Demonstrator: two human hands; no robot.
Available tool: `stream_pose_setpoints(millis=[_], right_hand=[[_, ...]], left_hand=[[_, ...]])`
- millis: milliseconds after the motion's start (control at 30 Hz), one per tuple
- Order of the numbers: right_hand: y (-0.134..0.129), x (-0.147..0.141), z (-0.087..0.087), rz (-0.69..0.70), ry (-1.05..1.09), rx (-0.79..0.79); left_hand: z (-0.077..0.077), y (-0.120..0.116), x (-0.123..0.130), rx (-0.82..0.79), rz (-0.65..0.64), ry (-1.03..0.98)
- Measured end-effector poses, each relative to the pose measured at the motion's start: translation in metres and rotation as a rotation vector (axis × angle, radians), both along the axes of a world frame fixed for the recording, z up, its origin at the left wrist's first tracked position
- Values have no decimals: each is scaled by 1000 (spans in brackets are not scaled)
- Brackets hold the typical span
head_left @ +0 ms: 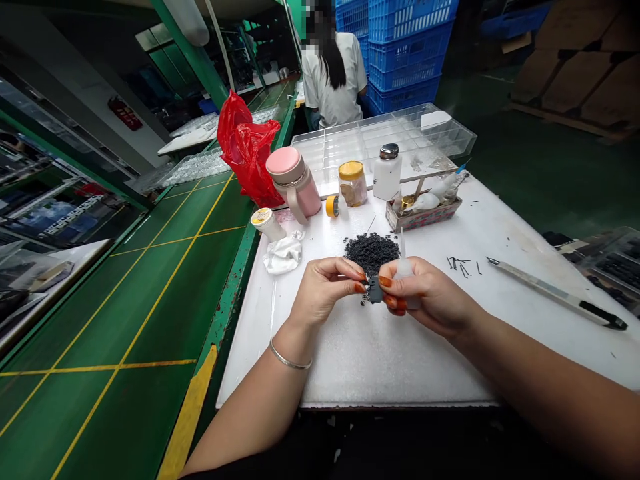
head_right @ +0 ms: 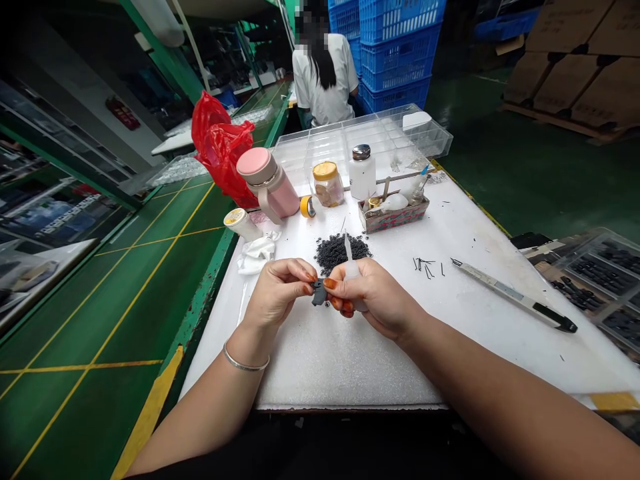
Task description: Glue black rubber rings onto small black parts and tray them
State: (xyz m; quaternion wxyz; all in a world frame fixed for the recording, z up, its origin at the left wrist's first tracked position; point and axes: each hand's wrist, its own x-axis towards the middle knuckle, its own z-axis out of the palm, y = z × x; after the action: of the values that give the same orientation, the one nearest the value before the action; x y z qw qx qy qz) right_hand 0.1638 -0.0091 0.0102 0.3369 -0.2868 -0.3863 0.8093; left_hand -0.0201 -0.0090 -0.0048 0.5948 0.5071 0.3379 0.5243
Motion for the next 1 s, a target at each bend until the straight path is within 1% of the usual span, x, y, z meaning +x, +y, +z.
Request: stream_pose_setpoints(millis=[200,367,533,800,900,1000], right_hand=[[0,-1,1,-27,-31,23],[0,-1,4,-34,-71,41],[0,0,4,-23,-91,69],[0,1,4,-2,-98,38],[1,2,3,50,-93,-5],[4,3,-1,170,-52,-76]], left_hand=[[6,-4,0,133,67,60],[8,-3,1,215,67,71],[6,-2,-2,291,56,134],[7,-1,-6,453,45,246],[10,-1,-8,522,-11,295],[12,-2,-10,546,-90,309]])
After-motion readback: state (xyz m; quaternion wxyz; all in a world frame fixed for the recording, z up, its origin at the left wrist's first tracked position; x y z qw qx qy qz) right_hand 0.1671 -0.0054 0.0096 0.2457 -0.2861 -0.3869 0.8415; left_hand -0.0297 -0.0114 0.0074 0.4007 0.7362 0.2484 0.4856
